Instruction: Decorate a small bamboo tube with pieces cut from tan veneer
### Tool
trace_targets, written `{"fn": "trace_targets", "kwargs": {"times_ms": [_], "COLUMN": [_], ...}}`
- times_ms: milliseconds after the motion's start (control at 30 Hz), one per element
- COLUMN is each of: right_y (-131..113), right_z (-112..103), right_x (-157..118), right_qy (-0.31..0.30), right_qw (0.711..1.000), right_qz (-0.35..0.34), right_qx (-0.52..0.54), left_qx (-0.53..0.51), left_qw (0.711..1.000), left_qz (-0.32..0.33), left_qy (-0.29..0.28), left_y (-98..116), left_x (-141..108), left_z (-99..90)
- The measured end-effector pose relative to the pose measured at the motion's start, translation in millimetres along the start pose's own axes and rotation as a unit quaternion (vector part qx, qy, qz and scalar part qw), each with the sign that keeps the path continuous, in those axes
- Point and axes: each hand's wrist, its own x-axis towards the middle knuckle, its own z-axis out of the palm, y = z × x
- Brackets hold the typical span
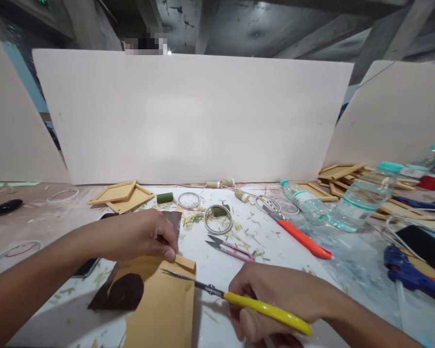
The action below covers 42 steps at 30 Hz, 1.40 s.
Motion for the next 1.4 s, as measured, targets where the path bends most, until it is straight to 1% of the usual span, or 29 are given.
{"fn": "trace_targets", "kwargs": {"times_ms": [67, 200, 300, 433, 467, 600, 767, 900, 967, 1033, 1133, 1200, 1300, 1400], "right_y": [-1.2, -3.7, -7.3, -10.0, -9.6, -7.2, -11.3, -13.4, -14.3, -16.2, -19.7, -20.7, -19.1, -17.5], "right_z": [1.5, 2.9, 2.7, 0.0, -1.2, -5.4, -2.7, -2.9, -4.9, -6.4, -6.8, -6.6, -6.9, -6.3], "right_x": [1.2, 3.9, 5.0, 5.5, 5.5, 5.1, 6.7, 8.5, 9.1, 9.7, 11.7, 13.1, 13.5, 12.0], "right_qy": [-0.005, 0.01, 0.012, 0.017, 0.018, 0.012, -0.011, -0.023, -0.029, -0.018, 0.012, 0.016, 0.013, 0.003], "right_qw": [1.0, 1.0, 1.0, 0.998, 0.998, 0.999, 0.999, 0.998, 0.996, 0.996, 0.997, 0.997, 0.997, 0.998], "right_qz": [-0.005, 0.004, 0.019, 0.045, 0.042, -0.003, -0.002, -0.05, -0.06, -0.048, 0.0, 0.022, 0.017, -0.015], "right_qx": [-0.011, -0.016, -0.009, -0.033, -0.038, -0.045, -0.044, -0.044, -0.058, -0.07, -0.072, -0.073, -0.071, -0.059], "left_qx": [-0.002, -0.006, -0.007, -0.009, -0.01, -0.014, -0.018, -0.017, -0.014, -0.012, -0.012, -0.014, -0.015, -0.017], "left_qw": [1.0, 1.0, 1.0, 1.0, 1.0, 1.0, 0.999, 1.0, 1.0, 1.0, 1.0, 0.999, 0.999, 0.999], "left_qz": [0.006, 0.019, 0.021, 0.024, 0.025, 0.028, 0.028, 0.026, 0.024, 0.023, 0.026, 0.029, 0.03, 0.031], "left_qy": [-0.003, -0.005, -0.002, 0.001, 0.002, 0.003, 0.002, 0.004, 0.005, 0.006, 0.003, 0.001, 0.003, 0.005], "left_y": [0.2, -1.6, -2.9, -3.4, -3.5, -3.7, -2.8, -0.1, 1.1, 1.6, 0.7, -0.7, -2.5, -2.9], "left_x": [-0.1, 1.0, 2.0, 3.0, 3.1, 2.4, 1.8, 1.3, 1.0, 0.8, 1.1, 1.6, 2.4, 2.4], "left_z": [0.6, 2.3, 3.2, 3.9, 4.1, 4.6, 6.6, 6.4, 5.5, 4.7, 4.7, 5.4, 6.8, 7.4]}}
